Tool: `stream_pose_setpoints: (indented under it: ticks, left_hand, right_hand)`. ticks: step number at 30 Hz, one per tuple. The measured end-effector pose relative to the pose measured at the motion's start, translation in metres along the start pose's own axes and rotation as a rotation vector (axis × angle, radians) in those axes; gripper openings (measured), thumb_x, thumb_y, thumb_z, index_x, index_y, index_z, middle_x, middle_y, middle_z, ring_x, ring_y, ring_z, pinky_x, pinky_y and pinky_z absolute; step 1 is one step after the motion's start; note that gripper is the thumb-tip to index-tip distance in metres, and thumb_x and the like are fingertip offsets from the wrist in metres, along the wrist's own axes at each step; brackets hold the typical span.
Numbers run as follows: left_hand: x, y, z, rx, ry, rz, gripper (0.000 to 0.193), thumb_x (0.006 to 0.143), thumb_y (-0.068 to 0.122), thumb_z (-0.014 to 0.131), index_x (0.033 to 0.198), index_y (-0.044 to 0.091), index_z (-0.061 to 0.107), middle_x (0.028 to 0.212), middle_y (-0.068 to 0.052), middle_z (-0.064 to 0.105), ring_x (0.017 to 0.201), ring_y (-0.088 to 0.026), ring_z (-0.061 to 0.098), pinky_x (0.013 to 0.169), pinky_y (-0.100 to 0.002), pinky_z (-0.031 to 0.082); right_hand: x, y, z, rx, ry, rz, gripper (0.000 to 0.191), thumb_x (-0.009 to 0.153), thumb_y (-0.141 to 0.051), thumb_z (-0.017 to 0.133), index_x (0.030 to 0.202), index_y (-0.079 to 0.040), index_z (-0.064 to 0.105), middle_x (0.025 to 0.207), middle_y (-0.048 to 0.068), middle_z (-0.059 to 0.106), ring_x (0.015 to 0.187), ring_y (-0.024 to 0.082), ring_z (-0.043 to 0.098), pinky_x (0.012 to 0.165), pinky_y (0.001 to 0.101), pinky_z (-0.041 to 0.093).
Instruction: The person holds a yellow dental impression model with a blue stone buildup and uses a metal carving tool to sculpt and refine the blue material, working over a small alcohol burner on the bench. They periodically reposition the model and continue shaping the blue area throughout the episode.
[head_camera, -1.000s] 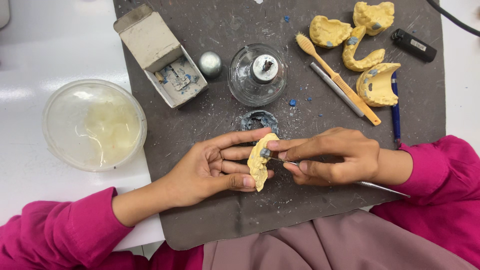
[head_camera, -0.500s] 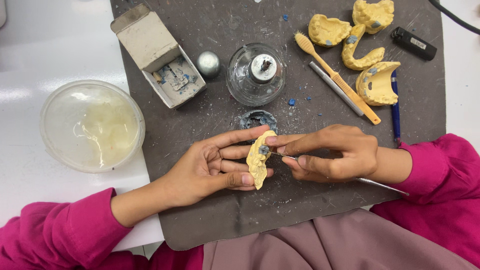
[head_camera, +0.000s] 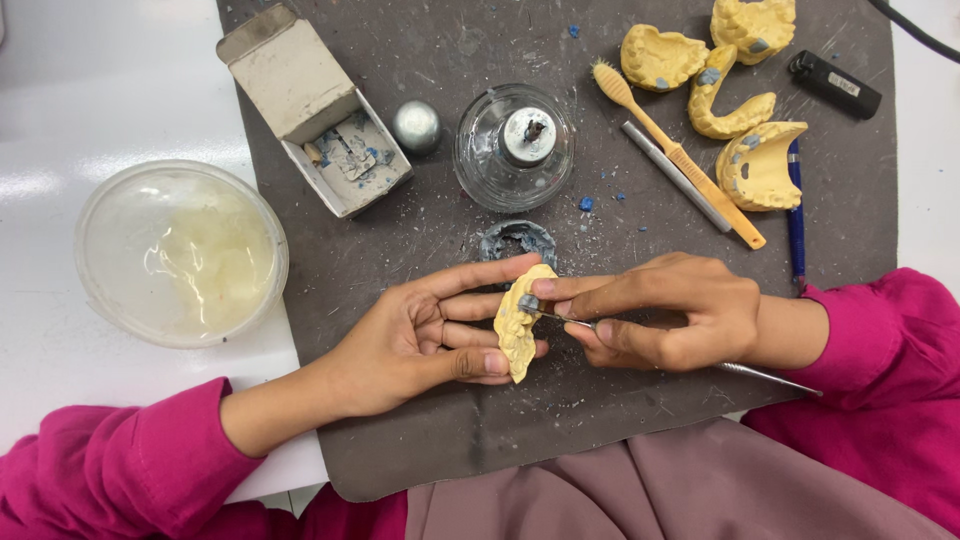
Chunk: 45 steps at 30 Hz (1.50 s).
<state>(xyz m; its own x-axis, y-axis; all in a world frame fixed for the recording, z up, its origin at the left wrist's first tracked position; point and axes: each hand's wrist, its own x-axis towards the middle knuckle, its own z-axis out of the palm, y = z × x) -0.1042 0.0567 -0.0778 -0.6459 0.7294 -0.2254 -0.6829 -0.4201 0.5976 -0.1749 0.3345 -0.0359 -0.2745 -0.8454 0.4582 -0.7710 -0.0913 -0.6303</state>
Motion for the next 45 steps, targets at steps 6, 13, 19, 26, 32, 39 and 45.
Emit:
stream_pose_setpoints:
  ticks: [6, 13, 19, 26, 32, 39, 45]
  left_hand:
    - [0.001, -0.001, 0.001, 0.025, 0.017, 0.001, 0.076, 0.095, -0.008, 0.063, 0.162, 0.001, 0.03, 0.147, -0.022, 0.059, 0.128, -0.029, 0.066, 0.103, -0.036, 0.06]
    - [0.001, -0.001, 0.001, 0.003, 0.035, 0.004, 0.076, 0.093, -0.008, 0.065, 0.161, 0.002, 0.032, 0.15, -0.021, 0.056, 0.127, -0.03, 0.066, 0.101, -0.036, 0.061]
    - [0.001, -0.002, 0.002, 0.02, 0.055, 0.04, 0.075, 0.091, -0.007, 0.068, 0.158, 0.001, 0.034, 0.15, -0.023, 0.054, 0.126, -0.031, 0.067, 0.104, -0.037, 0.061]
    - [0.001, -0.003, 0.004, 0.049, 0.064, 0.055, 0.076, 0.09, -0.008, 0.069, 0.157, 0.0, 0.035, 0.15, -0.024, 0.054, 0.126, -0.032, 0.068, 0.105, -0.037, 0.06]
    - [0.0, -0.002, 0.004, 0.02, 0.06, 0.042, 0.075, 0.091, -0.007, 0.068, 0.158, 0.001, 0.034, 0.15, -0.023, 0.053, 0.126, -0.031, 0.067, 0.103, -0.037, 0.06]
    - [0.001, -0.003, 0.002, 0.034, 0.055, 0.04, 0.075, 0.092, -0.007, 0.067, 0.158, 0.001, 0.033, 0.151, -0.023, 0.054, 0.127, -0.029, 0.066, 0.103, -0.037, 0.061]
    - [0.0, -0.005, 0.001, 0.02, 0.007, 0.064, 0.077, 0.095, -0.005, 0.067, 0.162, -0.001, 0.03, 0.15, -0.024, 0.056, 0.13, -0.03, 0.066, 0.107, -0.035, 0.059]
  right_hand:
    - [0.001, -0.002, -0.001, 0.001, 0.007, 0.047, 0.031, 0.089, 0.008, 0.078, 0.112, 0.002, 0.058, 0.111, 0.027, 0.07, 0.105, 0.038, 0.078, 0.075, 0.0368, 0.07]
    - [0.003, -0.002, 0.001, -0.067, 0.035, -0.033, 0.029, 0.092, 0.009, 0.077, 0.108, 0.002, 0.054, 0.11, 0.024, 0.069, 0.108, 0.041, 0.076, 0.075, 0.0368, 0.071]
    - [-0.002, -0.005, 0.006, -0.082, 0.062, 0.059, 0.027, 0.09, 0.01, 0.076, 0.106, 0.002, 0.055, 0.108, 0.023, 0.071, 0.105, 0.04, 0.077, 0.071, 0.035, 0.069]
    - [-0.007, 0.001, 0.006, -0.051, 0.028, -0.002, 0.024, 0.088, 0.011, 0.074, 0.101, 0.002, 0.055, 0.107, 0.024, 0.07, 0.105, 0.042, 0.076, 0.074, 0.0386, 0.071]
    - [-0.009, -0.001, 0.009, -0.125, 0.059, -0.012, 0.019, 0.095, 0.012, 0.072, 0.101, 0.003, 0.055, 0.113, 0.025, 0.068, 0.109, 0.043, 0.076, 0.08, 0.0415, 0.072]
    - [-0.015, -0.009, 0.009, 0.144, 0.02, 0.311, 0.024, 0.092, 0.006, 0.071, 0.115, 0.005, 0.063, 0.126, 0.033, 0.069, 0.092, 0.027, 0.082, 0.073, 0.0304, 0.067]
    - [-0.009, 0.002, 0.01, -0.059, 0.074, 0.024, 0.021, 0.092, 0.008, 0.074, 0.103, 0.002, 0.056, 0.11, 0.024, 0.069, 0.102, 0.04, 0.078, 0.084, 0.0396, 0.069]
